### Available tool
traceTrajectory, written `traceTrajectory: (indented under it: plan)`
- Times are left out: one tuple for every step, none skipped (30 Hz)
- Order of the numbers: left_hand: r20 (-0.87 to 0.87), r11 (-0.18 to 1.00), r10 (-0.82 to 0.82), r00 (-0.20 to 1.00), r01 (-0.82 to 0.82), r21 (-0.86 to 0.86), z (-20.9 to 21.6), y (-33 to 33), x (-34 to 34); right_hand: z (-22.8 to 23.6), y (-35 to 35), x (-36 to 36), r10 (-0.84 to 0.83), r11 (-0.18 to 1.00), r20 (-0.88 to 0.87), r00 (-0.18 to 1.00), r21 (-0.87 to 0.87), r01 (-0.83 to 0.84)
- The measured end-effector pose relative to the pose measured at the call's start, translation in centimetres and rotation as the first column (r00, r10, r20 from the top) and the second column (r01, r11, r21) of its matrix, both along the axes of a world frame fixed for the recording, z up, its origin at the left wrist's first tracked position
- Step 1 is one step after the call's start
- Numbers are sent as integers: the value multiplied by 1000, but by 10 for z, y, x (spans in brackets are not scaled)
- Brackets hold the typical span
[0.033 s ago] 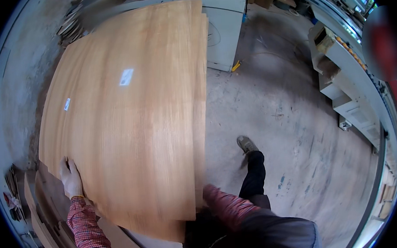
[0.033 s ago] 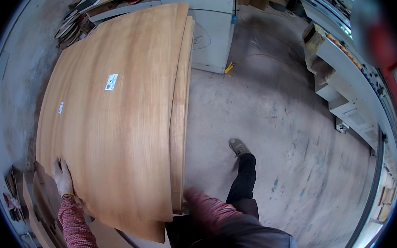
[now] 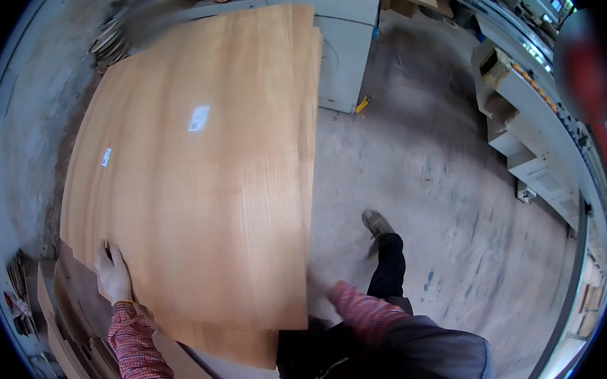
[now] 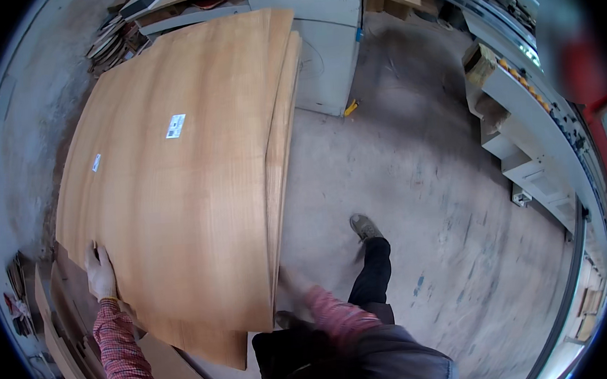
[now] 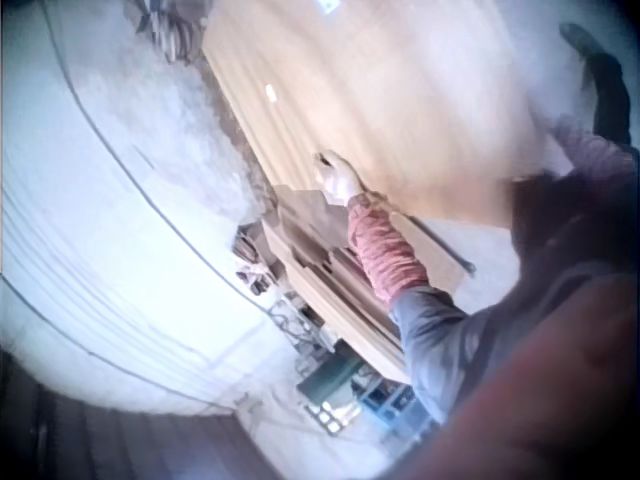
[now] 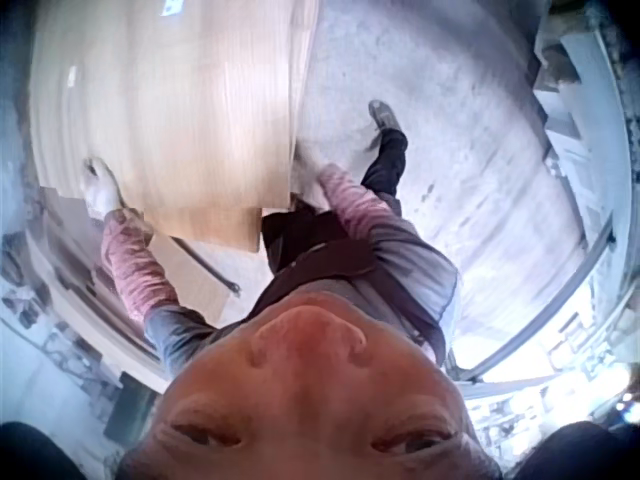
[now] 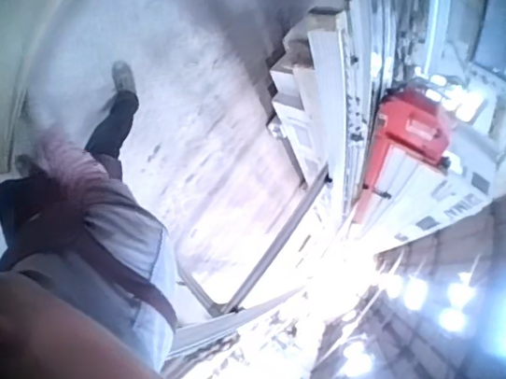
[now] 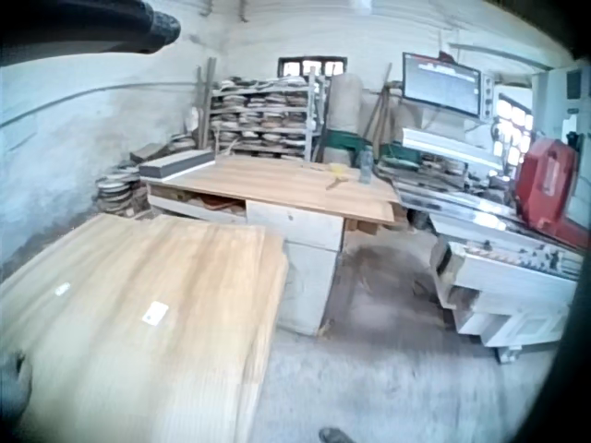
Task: The person repeatedly picks up large wooden boards from a stack, carries them to a red industrial machine, and places them onto the machine's conveyor. The person then retrieves the boards and returns them to the stack, repeating this cycle multiple times.
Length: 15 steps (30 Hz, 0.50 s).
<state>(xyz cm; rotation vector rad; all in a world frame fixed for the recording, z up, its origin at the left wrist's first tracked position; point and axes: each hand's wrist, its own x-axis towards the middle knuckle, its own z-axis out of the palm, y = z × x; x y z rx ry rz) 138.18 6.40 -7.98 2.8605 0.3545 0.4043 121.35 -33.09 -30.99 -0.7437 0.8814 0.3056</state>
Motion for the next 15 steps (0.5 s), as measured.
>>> traceTrajectory:
  plan:
    - [30, 1000, 7, 1000, -8, 30, 0, 2, -2, 5, -20, -9, 55, 998, 2, 999, 22, -55]
    - [34, 999, 17, 999, -18, 41, 0, 3, -5, 14, -47, -18, 93, 995, 7, 996, 35, -93]
    - [45, 1000, 8, 999, -9, 25, -1, -1, -8, 29, -77, -22, 95, 995, 28, 995, 39, -96]
    - [57, 1000, 6, 998, -7, 16, 1, -8, -13, 52, -101, -24, 74, 996, 97, 992, 42, -79]
    - [50, 1000, 13, 999, -13, 3, -15, -18, -47, 72, -123, -35, 47, 998, 199, 979, 22, -53]
    - [46, 1000, -1, 999, 0, 11, -12, -27, -49, 75, -141, -30, 11, 987, 343, 939, 150, -66]
    - [51, 1000, 2, 999, -3, 21, -8, -33, -55, 98, -144, -17, -23, 992, 415, 909, 123, -31]
    - [62, 1000, -10, 998, 8, 25, -2, -42, -56, 103, -150, -1, 1, 1000, 402, 916, 26, -12]
    - [34, 1000, 10, 999, -11, 25, 4, -51, -60, 111, -154, 6, 34, 999, 373, 927, -2, -36]
    - [8, 998, 52, 999, -52, 25, 8, -56, -69, 164, -143, 28, 86, 996, 346, 934, -29, -81]
    - [-13, 996, 83, 996, -83, 21, 10, -64, -73, 200, -141, 45, 130, 991, 322, 938, -60, -116]
    - [24, 998, 60, 998, -60, -2, -4, -78, -82, 188, -165, 50, 374, 890, 213, 903, -356, -285]
    - [21, 996, 88, 996, -88, -14, -5, -83, -89, 195, -168, 58, 406, 866, 181, 896, -389, -314]
    - [18, 993, 116, 993, -116, -27, -5, -89, -95, 205, -172, 66, 437, 840, 148, 887, -421, -343]
    - [15, 989, 144, 989, -144, -41, -5, -95, -101, 214, -176, 74, 466, 810, 114, 878, -455, -371]
